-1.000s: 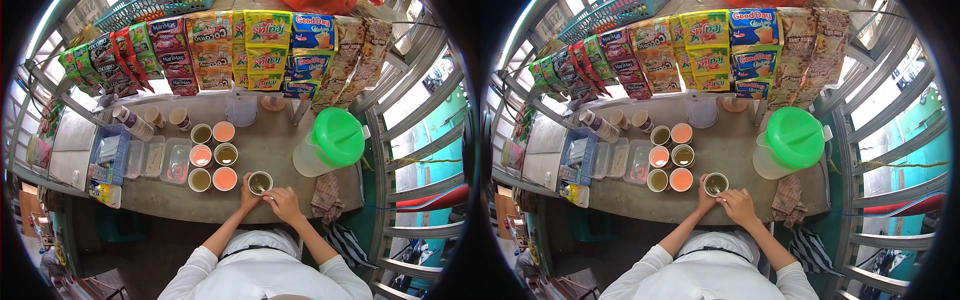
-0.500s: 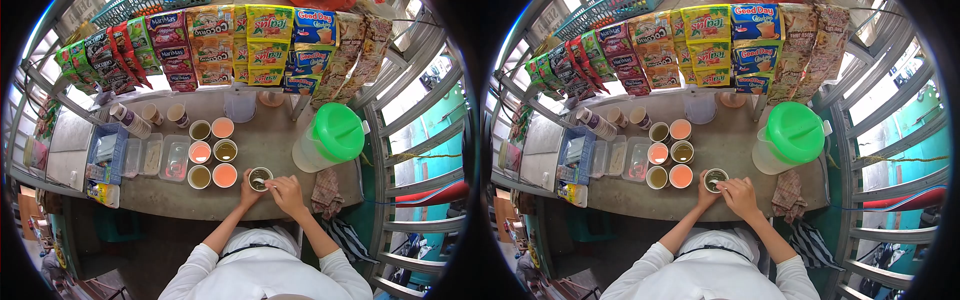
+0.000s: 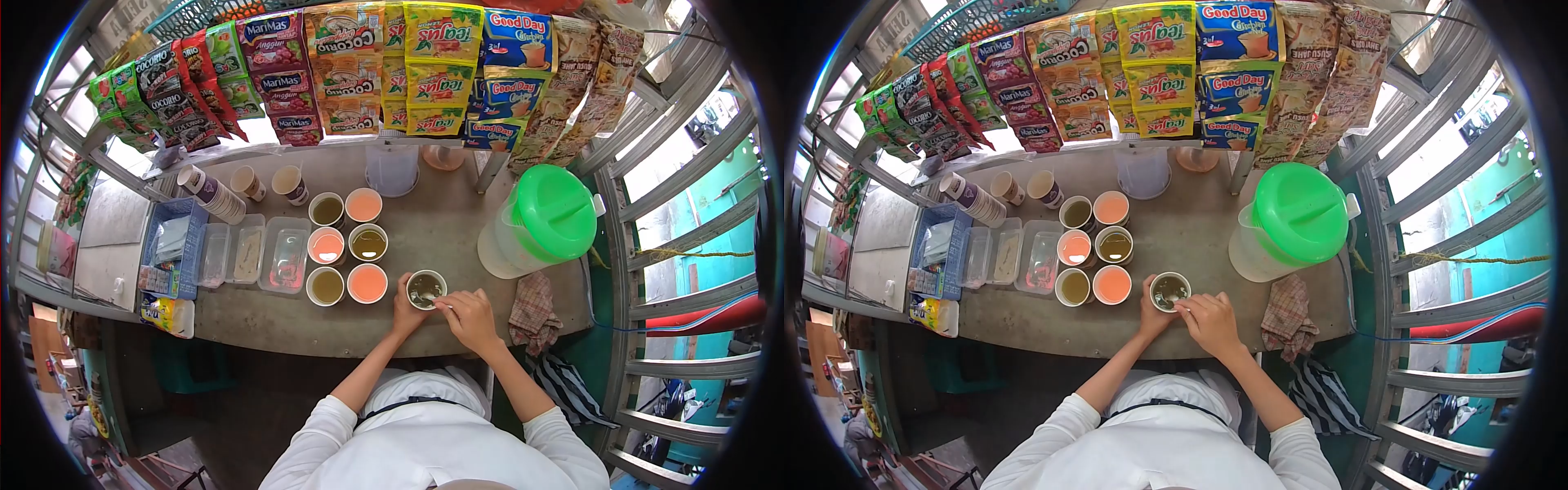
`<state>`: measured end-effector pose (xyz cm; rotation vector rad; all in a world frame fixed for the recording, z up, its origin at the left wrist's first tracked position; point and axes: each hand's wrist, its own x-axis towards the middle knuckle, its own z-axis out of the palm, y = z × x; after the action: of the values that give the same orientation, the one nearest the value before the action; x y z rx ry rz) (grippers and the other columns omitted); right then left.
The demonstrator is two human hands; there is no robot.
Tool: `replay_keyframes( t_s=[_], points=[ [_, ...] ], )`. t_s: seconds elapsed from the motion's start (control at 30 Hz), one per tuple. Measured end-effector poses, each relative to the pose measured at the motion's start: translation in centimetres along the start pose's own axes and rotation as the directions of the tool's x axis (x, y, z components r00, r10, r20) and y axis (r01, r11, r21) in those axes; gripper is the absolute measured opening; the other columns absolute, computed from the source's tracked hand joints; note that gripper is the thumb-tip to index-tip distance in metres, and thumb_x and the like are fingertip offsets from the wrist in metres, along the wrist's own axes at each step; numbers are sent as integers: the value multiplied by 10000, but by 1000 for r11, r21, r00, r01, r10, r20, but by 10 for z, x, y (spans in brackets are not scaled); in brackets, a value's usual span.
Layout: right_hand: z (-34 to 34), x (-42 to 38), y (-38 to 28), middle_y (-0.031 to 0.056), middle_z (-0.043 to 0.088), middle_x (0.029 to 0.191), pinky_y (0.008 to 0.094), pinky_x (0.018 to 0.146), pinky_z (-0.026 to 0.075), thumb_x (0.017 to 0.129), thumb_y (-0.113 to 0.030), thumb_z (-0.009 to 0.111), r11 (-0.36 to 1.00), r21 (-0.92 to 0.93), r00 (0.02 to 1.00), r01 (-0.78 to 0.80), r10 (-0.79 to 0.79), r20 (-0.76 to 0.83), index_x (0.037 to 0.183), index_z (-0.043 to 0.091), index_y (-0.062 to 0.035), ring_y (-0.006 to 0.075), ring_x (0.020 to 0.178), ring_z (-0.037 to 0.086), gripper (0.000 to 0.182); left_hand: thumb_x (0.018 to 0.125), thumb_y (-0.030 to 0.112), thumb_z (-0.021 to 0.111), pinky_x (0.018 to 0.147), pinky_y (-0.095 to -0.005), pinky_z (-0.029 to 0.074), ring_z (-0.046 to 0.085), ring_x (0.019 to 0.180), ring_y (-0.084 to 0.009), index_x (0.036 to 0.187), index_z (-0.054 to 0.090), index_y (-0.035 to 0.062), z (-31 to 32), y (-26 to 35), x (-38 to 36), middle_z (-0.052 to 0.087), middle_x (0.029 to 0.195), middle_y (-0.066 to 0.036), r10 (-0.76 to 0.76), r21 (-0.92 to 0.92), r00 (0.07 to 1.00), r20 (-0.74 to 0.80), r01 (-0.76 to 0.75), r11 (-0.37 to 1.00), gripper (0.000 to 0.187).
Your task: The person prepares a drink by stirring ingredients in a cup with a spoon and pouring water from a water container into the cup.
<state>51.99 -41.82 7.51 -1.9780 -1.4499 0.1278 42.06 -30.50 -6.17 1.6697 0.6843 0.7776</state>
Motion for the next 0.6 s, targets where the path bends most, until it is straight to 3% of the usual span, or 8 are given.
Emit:
replay_keyframes(
  t_s=[0.3, 0.4, 0.5, 0.6],
  points=[
    [-7, 7, -5, 26, 660, 766, 354, 642, 356, 895, -199, 623, 991, 120, 986, -52, 70, -152, 899, 714, -87, 197, 708, 595, 145, 601, 160, 905, 854, -366, 536, 671, 1001, -267, 1276, 381, 63, 1, 0, 0, 667, 1074, -140, -17, 6, 1000, -2, 17, 1000, 860],
    [4, -2, 4, 64, 671, 944, 365, 693, 388, 890, -247, 642, 988, 105, 993, -115, 115, 4, 989, 707, -78, 216, 818, 596, 206, 608, 149, 896, 852, -369, 535, 670, 1002, -277, 1273, 383, 59, 0, 2, 0, 664, 1080, -144, 5, -21, 1000, 4, -5, 1000, 845],
    [17, -7, 5, 137, 599, 1173, 396, 843, 434, 825, -338, 725, 979, 139, 987, -150, 157, -41, 1266, 582, -68, 273, 1013, 572, 536, 621, 148, 884, 864, -381, 528, 657, 1030, -298, 1285, 377, 52, -2, 1, -1, 650, 1118, -155, -5, -8, 1000, 18, 5, 1000, 841],
    [38, -13, 13, 189, 480, 1347, 426, 1017, 396, 704, -400, 830, 932, 310, 972, -186, 220, -77, 1485, 288, -62, 332, 1210, 493, 1009, 639, 148, 868, 884, -396, 516, 639, 1064, -325, 1315, 361, 43, -3, -1, -4, 634, 1157, -170, 5, 22, 999, 34, -6, 1000, 851]
  ],
)
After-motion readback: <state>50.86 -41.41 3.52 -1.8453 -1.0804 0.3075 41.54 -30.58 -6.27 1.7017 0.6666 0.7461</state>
